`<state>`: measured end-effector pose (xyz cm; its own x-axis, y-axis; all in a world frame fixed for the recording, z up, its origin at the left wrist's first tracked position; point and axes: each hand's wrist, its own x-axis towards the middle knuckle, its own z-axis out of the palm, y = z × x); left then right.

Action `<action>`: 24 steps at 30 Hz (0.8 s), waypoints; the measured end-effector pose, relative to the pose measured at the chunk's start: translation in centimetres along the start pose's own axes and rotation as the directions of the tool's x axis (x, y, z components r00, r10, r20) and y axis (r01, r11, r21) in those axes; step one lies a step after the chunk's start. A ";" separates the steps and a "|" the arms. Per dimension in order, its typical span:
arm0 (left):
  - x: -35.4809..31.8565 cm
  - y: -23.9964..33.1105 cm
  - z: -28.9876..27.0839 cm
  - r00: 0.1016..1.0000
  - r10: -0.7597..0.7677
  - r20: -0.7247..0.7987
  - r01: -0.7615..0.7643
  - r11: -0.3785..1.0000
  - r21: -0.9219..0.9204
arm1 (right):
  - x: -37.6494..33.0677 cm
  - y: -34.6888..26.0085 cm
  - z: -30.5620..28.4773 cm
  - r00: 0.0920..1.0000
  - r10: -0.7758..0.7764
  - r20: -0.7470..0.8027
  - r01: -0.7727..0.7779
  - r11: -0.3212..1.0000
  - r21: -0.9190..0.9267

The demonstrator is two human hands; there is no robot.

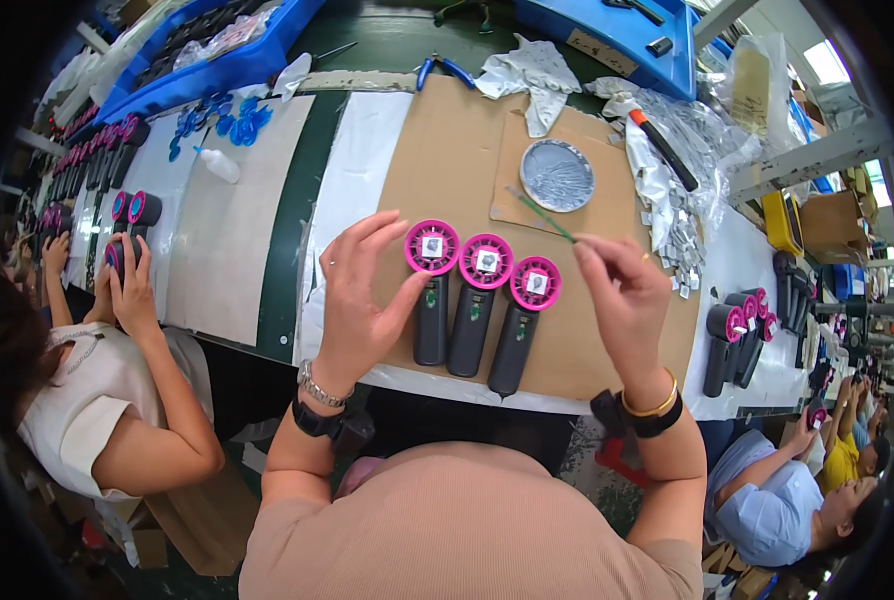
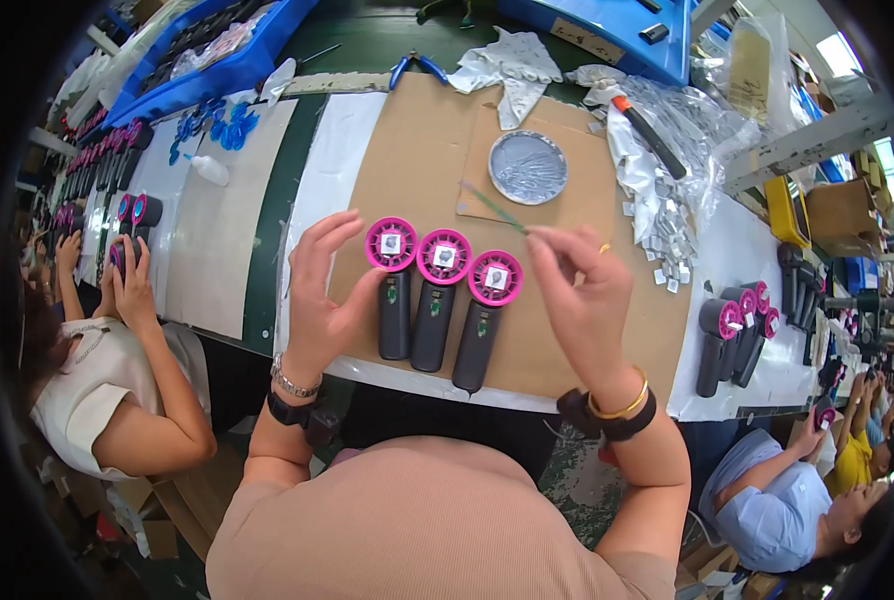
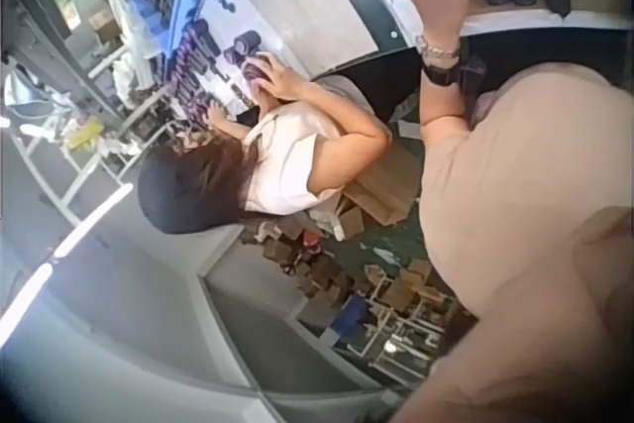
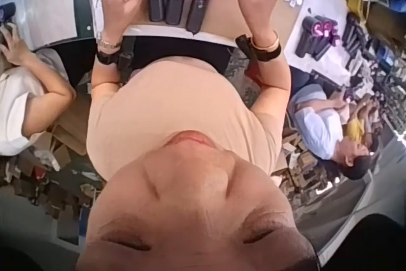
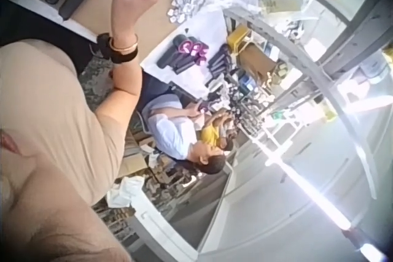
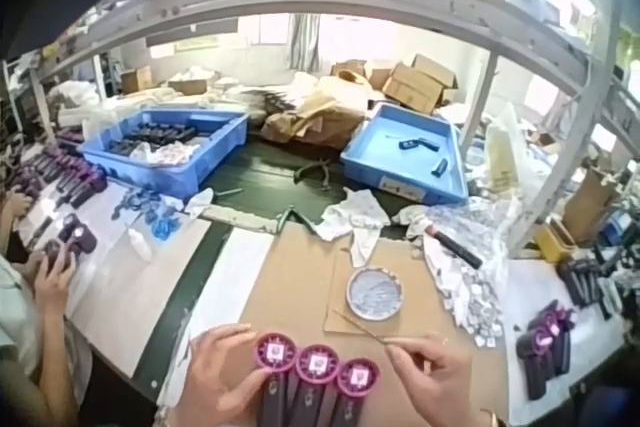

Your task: Apply sealant and assemble plastic components of a handheld device on a factory production line.

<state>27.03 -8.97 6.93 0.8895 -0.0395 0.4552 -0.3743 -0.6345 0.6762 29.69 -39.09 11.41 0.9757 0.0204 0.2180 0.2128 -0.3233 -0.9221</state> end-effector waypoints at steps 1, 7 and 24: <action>-0.3 0.0 -0.1 0.999 -0.025 -0.025 0.025 1.000 -0.019 | 0.8 0.7 -0.8 0.999 -0.002 -0.041 -0.002 0.994 -0.108; -2.7 0.2 -0.4 0.991 0.041 0.130 -0.022 0.989 -0.147 | 5.0 6.6 -3.6 0.983 0.155 -0.100 -0.166 0.979 -0.122; -3.3 3.5 4.0 0.600 0.537 0.593 -0.786 0.535 0.311 | -3.5 2.8 -5.3 0.997 -0.048 -0.065 0.031 0.970 -0.242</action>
<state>23.81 -14.16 5.44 0.4883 -0.8221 0.2928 -0.8176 -0.5483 -0.1760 26.60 -45.04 9.77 0.9588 -0.0259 0.2829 0.2244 -0.5415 -0.8102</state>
